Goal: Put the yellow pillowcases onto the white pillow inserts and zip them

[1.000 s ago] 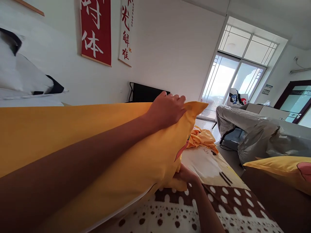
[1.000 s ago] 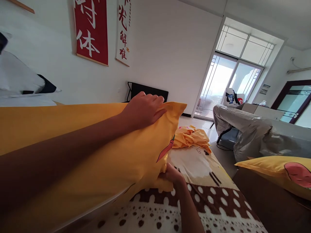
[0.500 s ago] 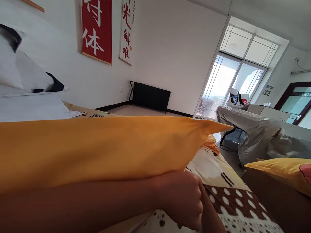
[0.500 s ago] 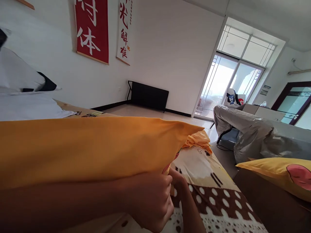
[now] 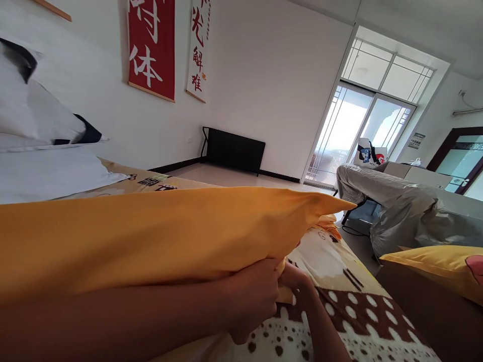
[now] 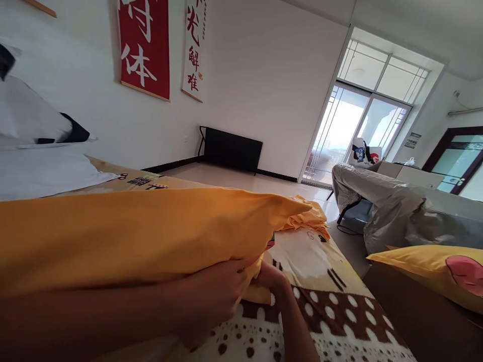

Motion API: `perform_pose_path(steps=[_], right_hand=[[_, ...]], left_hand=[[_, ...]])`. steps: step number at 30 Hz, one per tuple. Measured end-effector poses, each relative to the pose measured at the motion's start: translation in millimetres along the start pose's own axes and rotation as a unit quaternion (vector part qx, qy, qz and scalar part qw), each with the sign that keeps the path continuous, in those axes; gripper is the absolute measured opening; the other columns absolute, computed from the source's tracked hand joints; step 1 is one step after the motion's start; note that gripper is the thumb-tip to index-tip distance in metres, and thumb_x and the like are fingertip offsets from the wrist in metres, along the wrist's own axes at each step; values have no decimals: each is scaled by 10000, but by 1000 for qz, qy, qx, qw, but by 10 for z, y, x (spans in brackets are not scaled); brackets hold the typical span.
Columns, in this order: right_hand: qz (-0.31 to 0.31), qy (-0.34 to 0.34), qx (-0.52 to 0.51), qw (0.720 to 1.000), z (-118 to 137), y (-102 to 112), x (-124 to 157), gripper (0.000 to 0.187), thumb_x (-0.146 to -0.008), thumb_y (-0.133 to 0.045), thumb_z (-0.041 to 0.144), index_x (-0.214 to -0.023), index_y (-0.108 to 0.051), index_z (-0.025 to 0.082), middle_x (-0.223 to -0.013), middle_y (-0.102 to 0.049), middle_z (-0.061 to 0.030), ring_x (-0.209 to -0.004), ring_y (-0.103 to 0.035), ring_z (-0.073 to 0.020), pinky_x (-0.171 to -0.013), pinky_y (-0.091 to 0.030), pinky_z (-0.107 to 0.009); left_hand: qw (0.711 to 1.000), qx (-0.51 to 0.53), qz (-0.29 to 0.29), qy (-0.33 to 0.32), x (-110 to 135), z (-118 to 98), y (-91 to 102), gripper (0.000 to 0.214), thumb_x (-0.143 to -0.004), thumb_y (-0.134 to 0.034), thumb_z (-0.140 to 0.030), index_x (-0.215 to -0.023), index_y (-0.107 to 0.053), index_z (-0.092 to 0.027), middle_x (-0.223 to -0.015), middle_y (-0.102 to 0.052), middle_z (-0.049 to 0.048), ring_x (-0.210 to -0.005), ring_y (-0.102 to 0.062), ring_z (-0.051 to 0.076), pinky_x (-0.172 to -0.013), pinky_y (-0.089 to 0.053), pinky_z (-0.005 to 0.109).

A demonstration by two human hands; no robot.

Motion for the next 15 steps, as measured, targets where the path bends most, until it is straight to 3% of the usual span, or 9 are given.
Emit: perform_pose_path(steps=[1,3,6,8,12,15], right_hand=[[14,0,-8,1000,-24,-29,-7,181,-551,-616,201,-730,-628,223,-707,-655,-2,-784,-590,-222,-750,-536,-353],[42,4,-22,999,-61,-73,-14,257,-545,-649,207,-802,-638,212,-759,-669,-8,-791,-591,-215,-779,-529,-356],[65,5,-39,997,-115,-82,-14,393,-580,-690,260,-963,-631,197,-911,-687,-38,-865,-605,-226,-818,-521,-372],[71,3,-43,997,-160,-68,-13,471,-614,-701,295,-1063,-602,193,-1034,-674,-61,-944,-603,-243,-842,-515,-390],[75,5,-32,997,-255,-36,-29,544,-632,-734,330,-1136,-581,195,-1130,-654,-74,-1050,-578,-267,-908,-490,-412],[79,6,-17,997,-310,-28,-46,493,-623,-752,320,-1082,-627,193,-1091,-675,-64,-1059,-582,-275,-920,-488,-407]], left_hand=[[1000,-10,-14,7,26,16,1,27,-473,-677,-278,-489,-667,-297,-605,-660,54,-943,-560,332,-952,-321,517],[999,-31,-40,16,67,72,6,153,-505,-664,-172,-558,-690,-313,-727,-693,52,-1004,-543,307,-954,-329,477],[996,-83,9,41,117,317,-80,150,-572,-685,-144,-646,-717,-271,-848,-706,65,-962,-554,274,-954,-344,431],[994,-98,33,47,189,532,-37,108,-664,-659,-144,-696,-716,-230,-844,-699,62,-899,-568,239,-917,-366,398],[995,-49,-69,60,550,957,431,182,-862,-510,-222,-962,-661,-207,-1025,-669,54,-1023,-549,182,-904,-332,334],[972,-49,-150,174,1082,1354,673,290,-911,-440,-313,-1141,-574,-197,-1241,-585,71,-1174,-477,189,-960,-282,349]])
Point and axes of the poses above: each hand's wrist, its own x-axis away from the middle knuckle, its own y-axis out of the back of the hand, z = x × y, the point moved 10 cm from there along -x, towards the middle knuckle
